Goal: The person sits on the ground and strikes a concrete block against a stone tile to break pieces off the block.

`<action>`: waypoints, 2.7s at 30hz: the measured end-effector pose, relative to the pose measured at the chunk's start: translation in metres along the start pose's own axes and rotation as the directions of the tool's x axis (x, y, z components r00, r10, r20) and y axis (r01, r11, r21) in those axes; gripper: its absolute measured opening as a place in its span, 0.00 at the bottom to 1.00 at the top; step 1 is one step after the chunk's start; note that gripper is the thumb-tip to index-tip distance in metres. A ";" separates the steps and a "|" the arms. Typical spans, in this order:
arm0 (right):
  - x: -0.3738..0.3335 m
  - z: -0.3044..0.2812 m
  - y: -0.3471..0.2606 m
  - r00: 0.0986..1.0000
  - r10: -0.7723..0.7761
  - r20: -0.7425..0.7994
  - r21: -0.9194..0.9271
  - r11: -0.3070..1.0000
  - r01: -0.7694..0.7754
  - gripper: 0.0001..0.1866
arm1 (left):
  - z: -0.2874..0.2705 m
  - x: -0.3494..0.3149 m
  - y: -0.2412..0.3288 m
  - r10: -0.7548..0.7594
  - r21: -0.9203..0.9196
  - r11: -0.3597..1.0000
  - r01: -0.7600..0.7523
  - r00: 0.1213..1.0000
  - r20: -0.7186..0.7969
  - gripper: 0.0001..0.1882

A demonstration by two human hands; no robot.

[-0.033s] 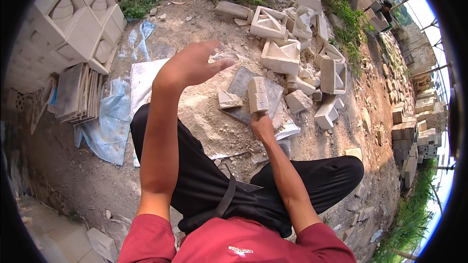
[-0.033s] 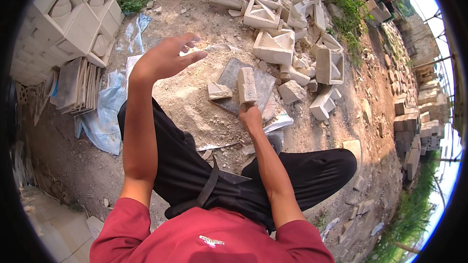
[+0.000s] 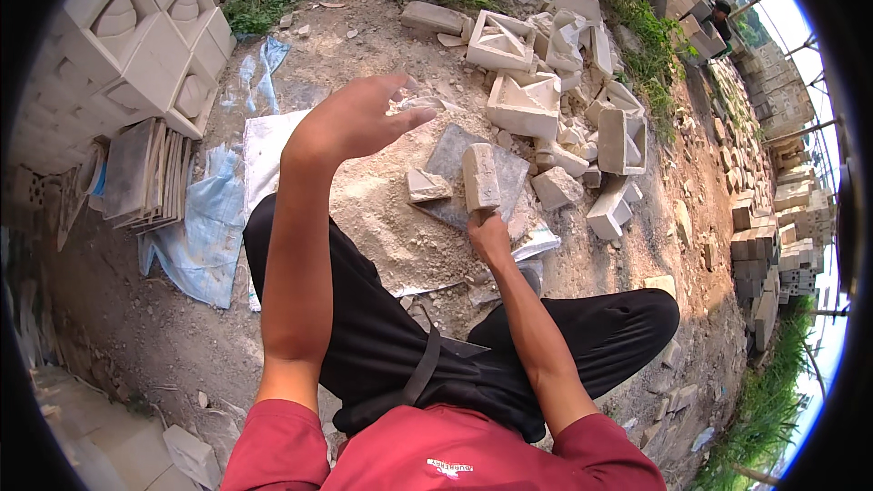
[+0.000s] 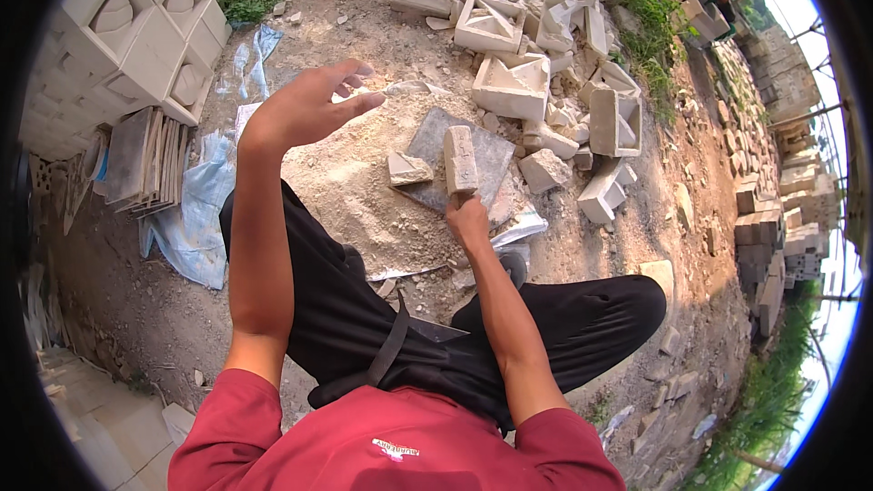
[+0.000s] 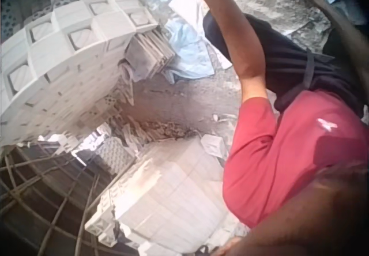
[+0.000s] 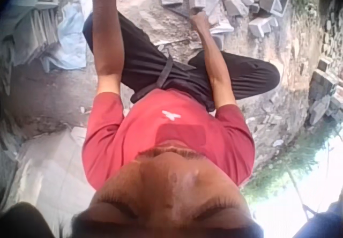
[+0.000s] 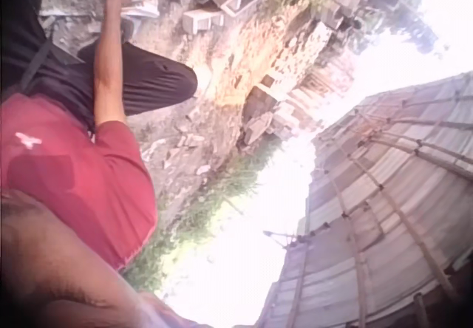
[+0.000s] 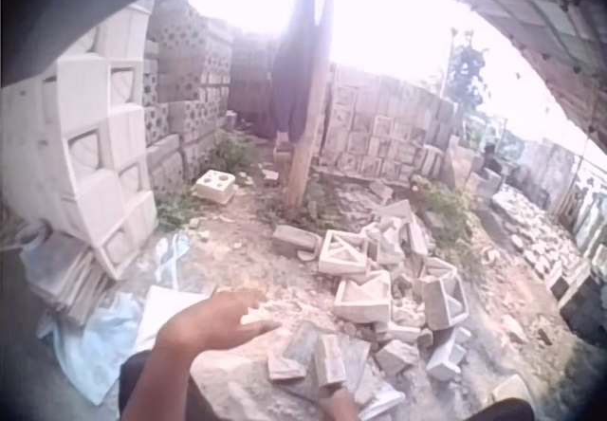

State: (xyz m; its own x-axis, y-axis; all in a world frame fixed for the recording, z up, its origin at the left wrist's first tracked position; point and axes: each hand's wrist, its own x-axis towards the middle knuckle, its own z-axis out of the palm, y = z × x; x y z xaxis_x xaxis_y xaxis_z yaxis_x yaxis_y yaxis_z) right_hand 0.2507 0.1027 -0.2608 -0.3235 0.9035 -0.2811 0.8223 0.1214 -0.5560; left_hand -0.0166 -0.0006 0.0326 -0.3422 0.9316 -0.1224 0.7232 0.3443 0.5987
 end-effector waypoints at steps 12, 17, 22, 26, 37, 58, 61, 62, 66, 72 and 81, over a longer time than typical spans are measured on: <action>-0.001 0.006 -0.002 0.998 -0.052 -0.026 -0.020 0.998 0.051 0.31 | -0.005 0.003 -0.016 -0.013 -0.009 1.000 0.013 0.999 -0.037 0.33; 0.017 -0.018 -0.017 0.982 -0.023 0.188 -0.066 0.997 0.036 0.30 | -0.006 -0.002 -0.012 -0.044 0.000 0.999 0.044 0.999 -0.021 0.37; 0.004 0.002 -0.012 0.999 -0.044 -0.025 0.101 0.994 0.047 0.31 | -0.004 0.001 -0.012 -0.044 -0.012 0.999 0.044 0.999 -0.001 0.37; 0.011 0.003 0.006 0.999 -0.003 0.046 -0.009 1.000 0.004 0.31 | -0.004 0.006 -0.008 -0.052 0.008 0.999 0.052 0.998 0.024 0.37; -0.007 0.014 -0.011 0.999 -0.046 -0.011 -0.014 0.999 0.046 0.28 | 0.000 0.008 -0.009 -0.057 0.025 0.998 0.057 0.998 0.010 0.38; 0.008 -0.003 -0.024 0.996 -0.089 -0.013 0.192 0.977 0.090 0.33 | 0.001 0.003 -0.019 -0.048 0.028 0.998 0.049 0.999 -0.012 0.31; 0.010 0.006 0.004 0.999 -0.031 -0.017 -0.030 0.999 0.030 0.30 | 0.003 0.009 -0.012 -0.028 0.030 0.999 0.028 1.000 -0.002 0.31; 0.012 0.004 0.007 0.999 -0.050 -0.012 -0.040 0.998 0.050 0.30 | 0.002 0.009 -0.011 -0.037 0.030 0.999 0.037 0.999 0.007 0.31; 0.020 -0.018 -0.014 0.987 0.009 0.158 0.071 0.997 -0.021 0.32 | 0.003 0.006 -0.018 -0.064 0.046 0.997 0.064 0.998 0.003 0.32; 0.009 -0.008 -0.024 0.997 -0.064 -0.043 0.214 0.974 0.072 0.35 | 0.006 0.007 -0.013 -0.062 0.006 0.998 0.062 0.998 0.012 0.32; 0.014 -0.015 -0.036 0.997 -0.053 0.048 0.126 0.991 0.046 0.32 | 0.060 0.033 -0.005 -0.071 0.084 0.995 0.061 0.990 0.124 0.33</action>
State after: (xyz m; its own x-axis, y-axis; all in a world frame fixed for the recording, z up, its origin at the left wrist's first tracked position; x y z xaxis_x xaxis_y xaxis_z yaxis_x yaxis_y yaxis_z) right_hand 0.2232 0.1169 -0.2330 -0.3885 0.8751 -0.2886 0.7407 0.1103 -0.6627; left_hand 0.0045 0.0356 -0.0224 -0.3157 0.9120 -0.2618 0.7489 0.4089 0.5215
